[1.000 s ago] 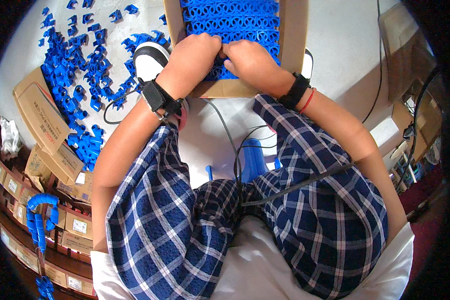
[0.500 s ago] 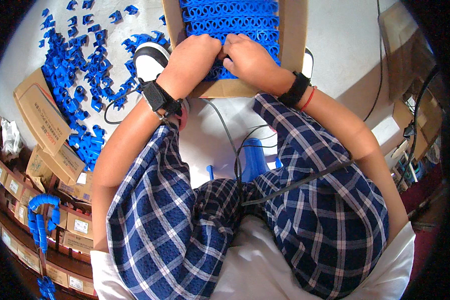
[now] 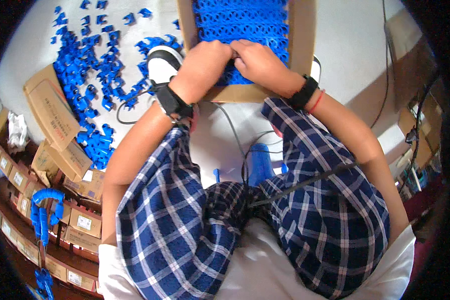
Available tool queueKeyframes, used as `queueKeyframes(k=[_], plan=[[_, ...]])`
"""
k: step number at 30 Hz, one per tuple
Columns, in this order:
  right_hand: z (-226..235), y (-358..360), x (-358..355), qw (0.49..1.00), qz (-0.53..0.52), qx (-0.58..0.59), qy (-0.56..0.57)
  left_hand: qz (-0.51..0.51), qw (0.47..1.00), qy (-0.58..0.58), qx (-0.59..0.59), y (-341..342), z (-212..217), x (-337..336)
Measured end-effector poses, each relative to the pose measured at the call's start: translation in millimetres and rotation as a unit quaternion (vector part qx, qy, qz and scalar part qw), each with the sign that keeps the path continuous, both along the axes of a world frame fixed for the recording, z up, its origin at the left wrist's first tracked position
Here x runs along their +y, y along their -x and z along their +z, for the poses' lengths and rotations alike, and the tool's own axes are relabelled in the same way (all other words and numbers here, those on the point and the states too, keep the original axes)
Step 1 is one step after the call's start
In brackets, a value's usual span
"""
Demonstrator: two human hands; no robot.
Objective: The person sits cross-legged and repeatedly picks up small blue plastic clips from the floor, then inserts them into slots on a blue plastic grid inside a cardboard box. The person handles the clips one at a time, aligning and pressing them into place.
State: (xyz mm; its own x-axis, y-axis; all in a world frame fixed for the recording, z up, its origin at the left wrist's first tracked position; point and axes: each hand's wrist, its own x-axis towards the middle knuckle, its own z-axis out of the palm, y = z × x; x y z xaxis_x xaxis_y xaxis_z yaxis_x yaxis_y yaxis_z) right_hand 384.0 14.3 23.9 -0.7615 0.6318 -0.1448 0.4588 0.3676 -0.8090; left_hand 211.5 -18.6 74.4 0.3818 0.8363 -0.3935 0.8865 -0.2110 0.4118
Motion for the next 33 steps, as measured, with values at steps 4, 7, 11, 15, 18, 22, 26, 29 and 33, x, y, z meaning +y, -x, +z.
queueKeyframes(k=[4, 7, 11, 15, 18, 22, 26, 29, 33], plan=[[18.2, 9.6, 8.1, 0.997, -0.06, -0.026, 0.035, 0.057, 0.992, -0.057, -0.093, 11.5, 9.3, 10.3], [34.4, 9.8, 22.0, 0.994, -0.091, 0.036, 0.044, 0.152, 0.956, -0.208, -0.142, 48.6, 14.1, 22.0], [54.8, 5.5, 50.6, 0.989, -0.132, 0.057, -0.017, 0.342, 0.899, -0.269, -0.053, 147.8, 10.2, 32.4], [66.8, -17.4, 91.5, 0.943, -0.17, -0.029, -0.283, 0.389, 0.908, -0.129, 0.086, 205.6, -12.4, 8.9], [62.4, -38.7, 110.0, 0.864, -0.232, -0.099, -0.437, 0.299, 0.945, -0.13, 0.011, 195.1, -24.6, -14.7], [43.0, -61.8, 115.8, 0.933, -0.276, -0.23, -0.035, 0.236, 0.967, -0.091, 0.02, 150.3, -22.0, -22.1], [23.5, -64.1, 114.7, 0.948, -0.248, -0.192, -0.052, 0.208, 0.973, 0.011, 0.104, 111.6, -17.4, -18.0], [21.9, -65.1, 113.8, 0.945, -0.26, -0.188, -0.064, 0.2, 0.97, -0.008, 0.137, 103.2, -23.2, -14.5], [24.5, -64.6, 113.9, 0.942, -0.283, -0.174, -0.054, 0.223, 0.969, -0.038, 0.094, 121.5, -34.5, -14.2]])
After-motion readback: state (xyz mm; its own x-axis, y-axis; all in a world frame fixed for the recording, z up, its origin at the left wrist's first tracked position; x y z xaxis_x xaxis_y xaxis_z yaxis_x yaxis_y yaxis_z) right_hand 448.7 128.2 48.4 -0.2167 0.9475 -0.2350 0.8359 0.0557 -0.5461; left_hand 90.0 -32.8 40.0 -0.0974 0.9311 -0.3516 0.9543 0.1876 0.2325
